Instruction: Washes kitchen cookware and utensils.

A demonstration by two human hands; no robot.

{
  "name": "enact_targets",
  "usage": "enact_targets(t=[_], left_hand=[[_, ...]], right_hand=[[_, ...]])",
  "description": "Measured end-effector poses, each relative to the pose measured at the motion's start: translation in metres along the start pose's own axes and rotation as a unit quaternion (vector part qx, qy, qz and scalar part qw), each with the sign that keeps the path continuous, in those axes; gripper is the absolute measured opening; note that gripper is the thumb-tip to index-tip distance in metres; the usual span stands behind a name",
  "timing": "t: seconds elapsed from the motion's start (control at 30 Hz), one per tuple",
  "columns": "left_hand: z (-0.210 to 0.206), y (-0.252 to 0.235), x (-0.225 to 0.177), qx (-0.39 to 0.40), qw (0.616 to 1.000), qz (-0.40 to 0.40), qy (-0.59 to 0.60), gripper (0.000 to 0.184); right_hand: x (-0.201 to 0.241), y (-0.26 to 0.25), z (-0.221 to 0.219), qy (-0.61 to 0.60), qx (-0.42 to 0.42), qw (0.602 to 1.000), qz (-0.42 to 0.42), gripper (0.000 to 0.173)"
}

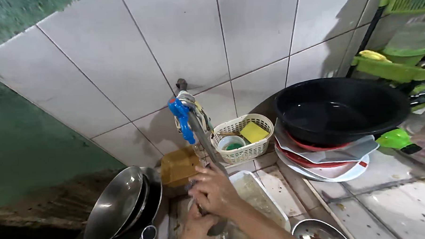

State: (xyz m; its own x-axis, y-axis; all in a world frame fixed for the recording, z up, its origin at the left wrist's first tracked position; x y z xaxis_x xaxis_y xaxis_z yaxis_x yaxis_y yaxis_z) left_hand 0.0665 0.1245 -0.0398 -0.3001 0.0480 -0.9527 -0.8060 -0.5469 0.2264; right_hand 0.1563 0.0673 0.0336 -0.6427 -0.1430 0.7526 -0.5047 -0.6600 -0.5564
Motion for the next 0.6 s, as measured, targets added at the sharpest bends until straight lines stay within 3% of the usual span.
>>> enact_targets(t=[0.07, 0.13, 0.2, 0.3, 0.4, 0.5, 0.6], left_hand=[[-0.003, 0.012, -0.008, -0.011, 1.0, -0.005, 0.011, 0.073], [-0.001, 0.021, -0.018, -0.052, 0.995, -0.034, 0.076, 0.073], [0.004, 0.015, -0.016, -0.084, 0.982, -0.053, 0.161, 0.077], [0.01, -0.001, 0.003, -0.124, 0.954, -0.038, 0.269, 0.083], [0.014, -0.012, 0.019, -0.159, 0.918, -0.034, 0.361, 0.065], [0.011, -0.018, 0.029, -0.193, 0.908, 0.001, 0.373, 0.034], [0.016, -0.018, 0.037, -0.192, 0.928, 0.012, 0.319, 0.036]], right_hand=[[-0.047, -0.017, 0.023, -0.065, -0.012, 0.979, -0.194, 0.036], [-0.105, -0.011, 0.032, -0.157, -0.084, 0.922, -0.344, 0.051], [-0.137, 0.004, 0.021, -0.177, -0.121, 0.89, -0.402, 0.06], [-0.139, 0.021, 0.009, -0.155, -0.112, 0.881, -0.433, 0.059], [-0.116, 0.033, 0.002, -0.073, -0.088, 0.91, -0.399, 0.055], [-0.067, 0.045, -0.019, 0.045, -0.068, 0.958, -0.274, 0.056], [-0.023, 0.066, -0.044, 0.112, -0.046, 0.986, -0.114, 0.041]])
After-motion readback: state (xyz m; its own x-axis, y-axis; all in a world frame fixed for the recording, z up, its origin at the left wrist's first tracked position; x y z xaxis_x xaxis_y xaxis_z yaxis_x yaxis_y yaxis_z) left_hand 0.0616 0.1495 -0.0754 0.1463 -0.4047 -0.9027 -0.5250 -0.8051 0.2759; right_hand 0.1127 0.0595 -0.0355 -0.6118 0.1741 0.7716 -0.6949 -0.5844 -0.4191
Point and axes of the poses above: each hand's wrist, its own y-axis away from the middle knuckle, its own z-axis out of the back of the hand, x = y × z, the point moved 10 cm from there along -y, towards the middle knuckle, and after that the axes turned 11 degrees about -y, right-handed, at the moved point
